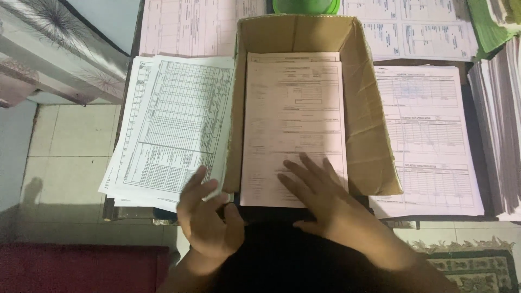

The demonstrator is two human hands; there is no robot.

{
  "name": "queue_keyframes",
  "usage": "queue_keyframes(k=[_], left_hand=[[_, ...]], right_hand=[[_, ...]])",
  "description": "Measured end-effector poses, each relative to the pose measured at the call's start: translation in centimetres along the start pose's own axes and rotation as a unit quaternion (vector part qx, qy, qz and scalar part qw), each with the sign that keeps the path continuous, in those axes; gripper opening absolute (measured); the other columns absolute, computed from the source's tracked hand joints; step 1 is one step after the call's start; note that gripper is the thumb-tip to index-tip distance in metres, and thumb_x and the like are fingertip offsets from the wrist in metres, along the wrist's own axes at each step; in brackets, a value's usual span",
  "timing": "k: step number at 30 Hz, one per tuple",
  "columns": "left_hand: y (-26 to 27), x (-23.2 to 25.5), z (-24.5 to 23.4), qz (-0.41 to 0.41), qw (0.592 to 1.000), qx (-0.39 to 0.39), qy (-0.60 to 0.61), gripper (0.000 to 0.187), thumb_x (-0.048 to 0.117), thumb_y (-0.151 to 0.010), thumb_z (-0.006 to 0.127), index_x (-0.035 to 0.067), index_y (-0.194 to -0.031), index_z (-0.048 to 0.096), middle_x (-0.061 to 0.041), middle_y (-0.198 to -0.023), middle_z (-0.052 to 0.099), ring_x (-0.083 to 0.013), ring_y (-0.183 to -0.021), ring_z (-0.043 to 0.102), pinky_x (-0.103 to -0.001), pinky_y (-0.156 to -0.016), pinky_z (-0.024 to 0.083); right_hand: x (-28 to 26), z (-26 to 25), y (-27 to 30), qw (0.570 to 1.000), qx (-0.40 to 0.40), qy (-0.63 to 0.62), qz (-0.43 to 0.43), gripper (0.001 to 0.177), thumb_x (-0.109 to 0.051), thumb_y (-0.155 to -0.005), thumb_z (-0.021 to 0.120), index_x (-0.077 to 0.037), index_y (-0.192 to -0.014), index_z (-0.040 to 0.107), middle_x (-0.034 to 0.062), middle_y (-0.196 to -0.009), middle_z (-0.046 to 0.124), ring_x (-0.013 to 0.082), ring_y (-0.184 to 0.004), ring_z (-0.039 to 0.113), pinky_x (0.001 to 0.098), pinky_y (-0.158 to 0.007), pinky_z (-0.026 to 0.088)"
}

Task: Sorting and organizing various stacks of paper documents into a cardboard box.

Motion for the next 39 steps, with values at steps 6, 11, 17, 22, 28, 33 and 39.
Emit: queue_keyframes(k=[6,11,17,22,28,33,39], left_hand=[[-0.1,-2.7,0.7,-0.121,0.989,0.002,0.084,0.043,-0.008,-0.078,0.052,0.003,-0.12,0.047,-0.014,-0.135,0.043,-0.0403,-0.142,0.045,-0.058,-0.127,0.04],[-0.2,-3.0,2.5,-0.138,0.978,-0.038,0.152,0.066,-0.013,-0.072,0.046,0.003,-0.135,0.037,-0.02,-0.142,0.038,-0.0448,-0.147,0.038,-0.065,-0.132,0.033],[0.0,-3.0,4.4,-0.229,0.917,-0.08,0.318,0.077,-0.005,-0.078,0.036,-0.002,-0.154,0.021,-0.029,-0.162,0.026,-0.0445,-0.159,0.024,-0.059,-0.136,0.018],[1.8,-3.3,5.0,-0.261,0.914,-0.044,0.307,0.073,0.04,-0.101,0.029,0.0,-0.16,0.011,-0.027,-0.168,0.014,-0.0458,-0.161,0.013,-0.065,-0.133,0.015],[0.1,-1.2,6.5,-0.209,0.901,-0.153,0.348,0.086,0.005,-0.077,0.043,-0.008,-0.157,0.014,-0.036,-0.167,0.014,-0.0512,-0.161,0.01,-0.066,-0.134,0.01],[0.1,-0.3,7.6,-0.189,0.897,-0.186,0.354,0.082,0.024,-0.089,0.045,-0.009,-0.158,0.013,-0.035,-0.168,0.015,-0.0515,-0.161,0.011,-0.068,-0.133,0.012],[0.1,0.0,7.8,-0.202,0.887,-0.169,0.379,0.082,0.035,-0.097,0.044,-0.008,-0.159,0.011,-0.033,-0.169,0.014,-0.0481,-0.162,0.011,-0.063,-0.135,0.011]], right_hand=[[3.0,0.9,-0.9,0.998,-0.004,0.047,0.052,0.093,-0.018,-0.062,0.089,-0.006,-0.145,0.051,0.0202,-0.157,0.042,0.0457,-0.15,0.027,0.0724,-0.118,0.014],[2.8,0.6,-0.5,0.994,0.045,0.09,0.043,0.08,-0.026,-0.068,0.086,-0.009,-0.141,0.056,0.017,-0.153,0.049,0.0447,-0.149,0.033,0.0721,-0.121,0.007],[2.3,-0.1,10.9,0.91,0.382,0.095,-0.129,0.027,-0.017,-0.066,0.075,-0.014,-0.09,0.061,0.0036,-0.089,0.063,0.029,-0.095,0.063,0.0588,-0.097,0.055],[3.1,-5.1,11.2,0.826,0.552,-0.108,-0.049,0.065,-0.02,-0.091,0.054,-0.016,-0.153,0.035,0.008,-0.155,0.039,0.0223,-0.147,0.038,0.045,-0.13,0.036],[6.9,-0.9,8.7,0.821,0.373,-0.427,0.063,0.061,-0.031,-0.104,0.051,-0.01,-0.158,0.029,0.0147,-0.169,0.025,0.0323,-0.156,0.029,0.0622,-0.132,0.03],[12.0,3.9,12.4,0.734,0.388,-0.541,0.139,0.087,0.002,-0.082,0.051,-0.007,-0.164,0.024,0.0074,-0.119,0.057,0.007,-0.077,0.055,0.0147,-0.055,0.046],[9.4,0.8,8.7,0.813,0.339,-0.466,0.084,0.089,-0.053,-0.1,0.056,-0.002,-0.161,0.015,0.0136,-0.171,0.018,0.0315,-0.157,0.026,0.0593,-0.135,0.02]])
Point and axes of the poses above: each hand's wrist, its own y-axis away from the middle knuckle, its own z-axis out of the palm, x = y × z, the point moved 10 cm from there along -y, towards the middle knuckle
